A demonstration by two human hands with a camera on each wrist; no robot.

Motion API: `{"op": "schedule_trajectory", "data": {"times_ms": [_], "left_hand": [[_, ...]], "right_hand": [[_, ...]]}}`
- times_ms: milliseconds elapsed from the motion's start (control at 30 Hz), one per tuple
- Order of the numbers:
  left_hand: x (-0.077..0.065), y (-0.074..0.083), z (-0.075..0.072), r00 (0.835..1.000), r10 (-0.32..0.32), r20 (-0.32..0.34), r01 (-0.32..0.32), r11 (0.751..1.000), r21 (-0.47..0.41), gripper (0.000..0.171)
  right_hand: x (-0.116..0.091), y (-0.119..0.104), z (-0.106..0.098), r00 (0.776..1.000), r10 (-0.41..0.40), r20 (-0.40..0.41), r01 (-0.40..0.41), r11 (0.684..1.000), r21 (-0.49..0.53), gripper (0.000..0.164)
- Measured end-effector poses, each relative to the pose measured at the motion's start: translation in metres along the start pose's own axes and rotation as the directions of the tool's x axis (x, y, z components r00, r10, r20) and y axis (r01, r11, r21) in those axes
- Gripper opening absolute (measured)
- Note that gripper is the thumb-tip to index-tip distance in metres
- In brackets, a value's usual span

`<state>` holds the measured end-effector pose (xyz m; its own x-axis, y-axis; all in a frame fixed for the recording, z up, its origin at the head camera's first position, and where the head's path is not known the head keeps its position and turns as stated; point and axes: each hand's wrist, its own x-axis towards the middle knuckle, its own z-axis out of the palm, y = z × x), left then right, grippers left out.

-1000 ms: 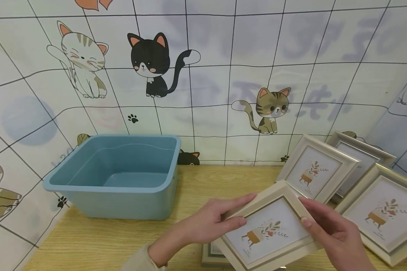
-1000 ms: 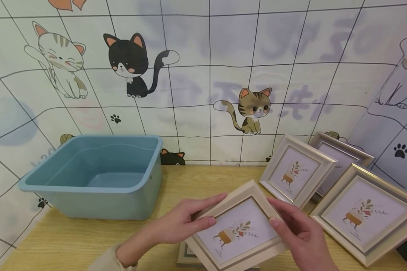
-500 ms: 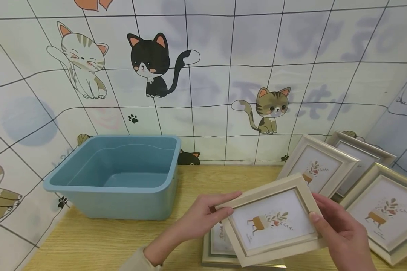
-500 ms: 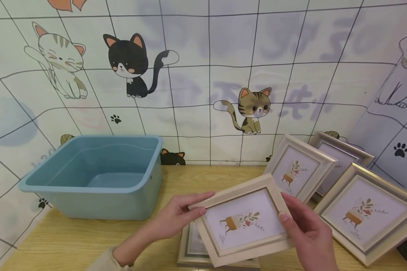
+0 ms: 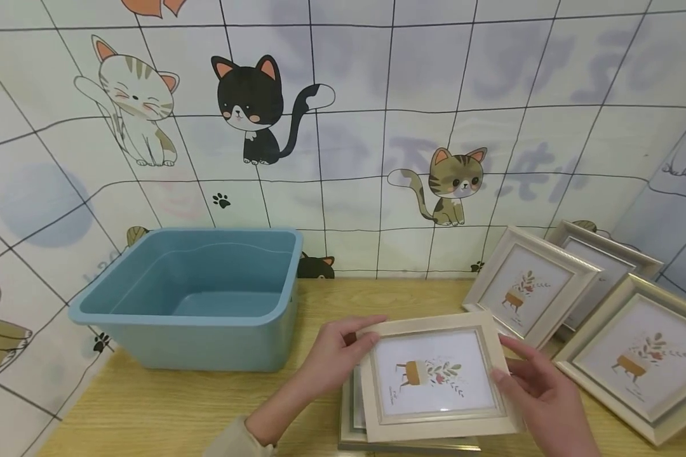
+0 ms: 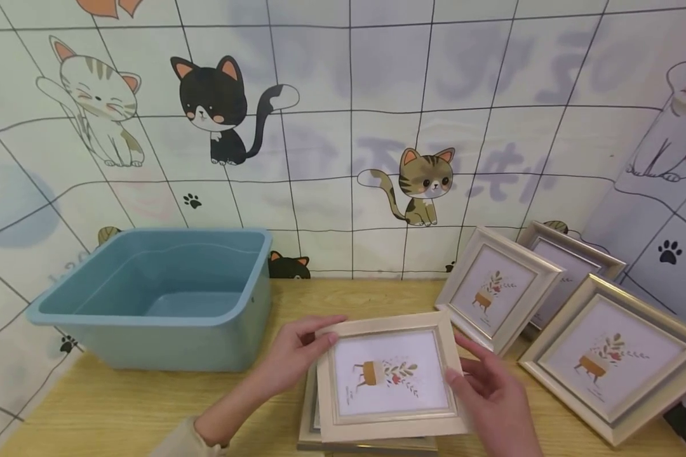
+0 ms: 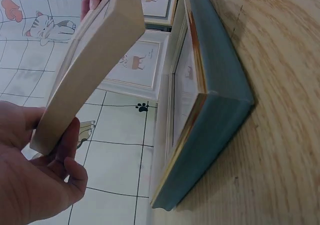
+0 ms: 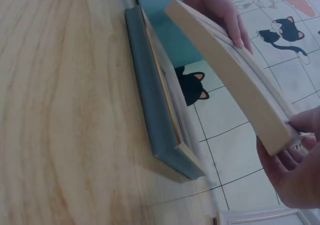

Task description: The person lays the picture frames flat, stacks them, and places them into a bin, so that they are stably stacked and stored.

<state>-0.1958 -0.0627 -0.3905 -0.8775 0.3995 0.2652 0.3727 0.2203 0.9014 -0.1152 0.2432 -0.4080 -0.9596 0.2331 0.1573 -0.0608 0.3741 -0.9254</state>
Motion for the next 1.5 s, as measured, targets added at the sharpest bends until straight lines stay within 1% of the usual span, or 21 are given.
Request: {"op": "schedule_trajectory", "data": {"times_ms": [67,133,233,300,367,567,700,800,933,1100,1267,1400,1500], "left_hand": [[0.0,-0.002,0.0,1.0,-0.02,-0.022,0.02,1.0,0.023,0.03],[0.0,-0.005,0.0,0.999,-0.039,-0.036,0.042,0.997,0.058,0.029],[0.0,-0.009,0.001,0.997,-0.061,-0.039,0.065,0.992,0.113,0.029],[0.0,-0.012,0.001,0.997,-0.072,-0.031,0.076,0.987,0.141,0.029],[-0.001,-0.015,0.001,0.997,-0.077,-0.021,0.079,0.985,0.152,0.029],[-0.003,-0.022,-0.001,0.996,-0.092,0.005,0.09,0.98,0.175,0.029],[-0.003,-0.027,-0.001,0.994,-0.101,0.029,0.094,0.977,0.19,0.029],[-0.003,-0.031,-0.001,0.993,-0.111,0.044,0.1,0.974,0.202,0.03],[-0.002,-0.037,-0.001,0.991,-0.119,0.056,0.104,0.969,0.222,0.03],[0.001,-0.041,-0.001,0.991,-0.111,0.08,0.088,0.965,0.249,0.029],[0.002,-0.043,-0.003,0.991,-0.101,0.09,0.069,0.949,0.307,0.029],[0.002,-0.044,-0.005,0.989,-0.117,0.088,0.083,0.943,0.323,0.029],[0.003,-0.046,-0.006,0.987,-0.136,0.082,0.105,0.946,0.307,0.029]], "right_hand": [[-0.001,0.002,0.002,0.999,0.017,0.047,-0.015,0.999,-0.031,0.057],[0.0,0.002,0.004,0.992,0.069,0.104,-0.063,0.996,-0.064,0.062],[0.001,0.004,0.007,0.971,0.155,0.18,-0.13,0.982,-0.14,0.069],[0.002,0.004,0.009,0.958,0.195,0.208,-0.159,0.971,-0.178,0.071],[0.003,0.006,0.011,0.953,0.203,0.223,-0.159,0.966,-0.202,0.071],[0.004,0.013,0.015,0.945,0.186,0.27,-0.135,0.971,-0.199,0.073],[0.007,0.016,0.019,0.938,0.211,0.275,-0.147,0.961,-0.234,0.076],[0.008,0.017,0.022,0.938,0.219,0.269,-0.152,0.957,-0.249,0.077],[0.007,0.019,0.024,0.939,0.213,0.269,-0.144,0.957,-0.253,0.078],[0.008,0.023,0.026,0.94,0.211,0.268,-0.131,0.95,-0.285,0.077],[0.008,0.025,0.028,0.942,0.187,0.279,-0.103,0.952,-0.289,0.077],[0.009,0.024,0.032,0.946,0.188,0.265,-0.103,0.947,-0.305,0.077],[0.01,0.023,0.034,0.947,0.202,0.249,-0.116,0.94,-0.322,0.077]]}}
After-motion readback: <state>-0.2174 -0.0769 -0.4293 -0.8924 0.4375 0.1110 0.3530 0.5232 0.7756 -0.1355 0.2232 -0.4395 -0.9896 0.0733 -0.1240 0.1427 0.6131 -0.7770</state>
